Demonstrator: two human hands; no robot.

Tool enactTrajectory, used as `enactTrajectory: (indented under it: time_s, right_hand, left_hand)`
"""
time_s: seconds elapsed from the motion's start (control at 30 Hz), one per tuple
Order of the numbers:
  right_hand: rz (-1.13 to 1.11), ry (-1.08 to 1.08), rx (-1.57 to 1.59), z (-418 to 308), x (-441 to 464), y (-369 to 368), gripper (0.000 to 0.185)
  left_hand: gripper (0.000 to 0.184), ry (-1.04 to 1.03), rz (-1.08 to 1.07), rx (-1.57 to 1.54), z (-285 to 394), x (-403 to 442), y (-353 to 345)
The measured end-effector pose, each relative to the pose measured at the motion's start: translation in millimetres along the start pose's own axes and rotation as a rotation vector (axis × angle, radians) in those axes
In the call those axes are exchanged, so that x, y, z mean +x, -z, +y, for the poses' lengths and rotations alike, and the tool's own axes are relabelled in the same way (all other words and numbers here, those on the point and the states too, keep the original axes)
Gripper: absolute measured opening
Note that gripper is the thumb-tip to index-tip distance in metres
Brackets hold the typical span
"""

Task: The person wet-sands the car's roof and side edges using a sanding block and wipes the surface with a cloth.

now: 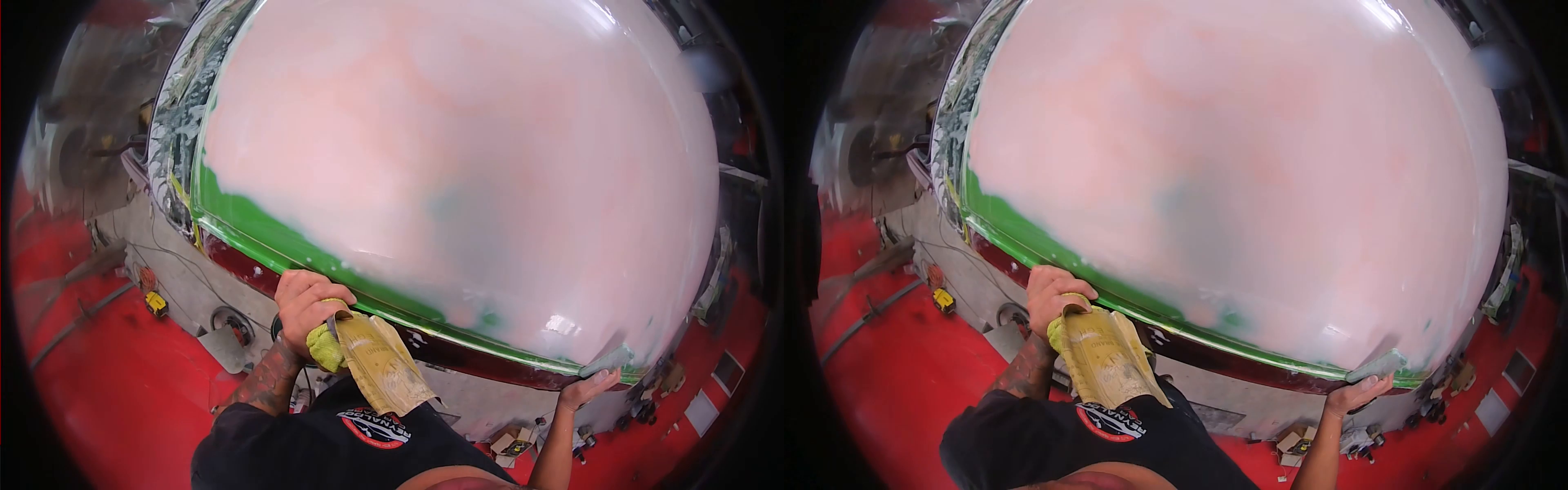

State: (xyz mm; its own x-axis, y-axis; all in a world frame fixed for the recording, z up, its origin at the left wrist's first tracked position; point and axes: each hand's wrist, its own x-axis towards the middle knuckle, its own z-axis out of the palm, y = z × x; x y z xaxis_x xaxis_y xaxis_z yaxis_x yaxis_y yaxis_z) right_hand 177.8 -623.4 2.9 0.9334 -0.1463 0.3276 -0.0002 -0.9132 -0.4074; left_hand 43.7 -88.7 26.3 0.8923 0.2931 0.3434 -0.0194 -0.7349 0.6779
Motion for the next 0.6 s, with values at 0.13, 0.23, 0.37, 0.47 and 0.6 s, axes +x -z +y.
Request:
enactTrajectory:
  time_s: [0.13, 0.23, 0.37, 0.47, 0.6]
  right_hand:
    - [0.0, 0.017, -0.043, -0.1, 0.3, 0.7, 0.058]
    - [0.018, 0.015, -0.076, 2.2, -0.4, -0.1, 0.057]
    - [0.006, 0.045, -0.04, 10.3, -0.8, 1.1, 0.056]
    - [-0.017, 0.04, -0.04, 1.9, 0.7, 1.3, 0.055]
    - [0.007, 0.045, -0.078, -0.7, 0.8, -0.7, 0.054]
  left_hand:
    - [0.022, -0.022, -0.006, -0.008, -2.1, -0.3, 1.6]
    - [0.023, -0.026, 0.0, -0.019, -2.1, -0.9, 0.3]
    - [0.023, -0.035, 0.004, -0.013, -4.3, -2.0, -0.1]
    - [0.023, -0.031, 0.012, -0.018, -2.2, 0.4, 0.4]
    - [0.022, -0.03, 0.01, -0.024, -3.2, 0.7, 0.5]
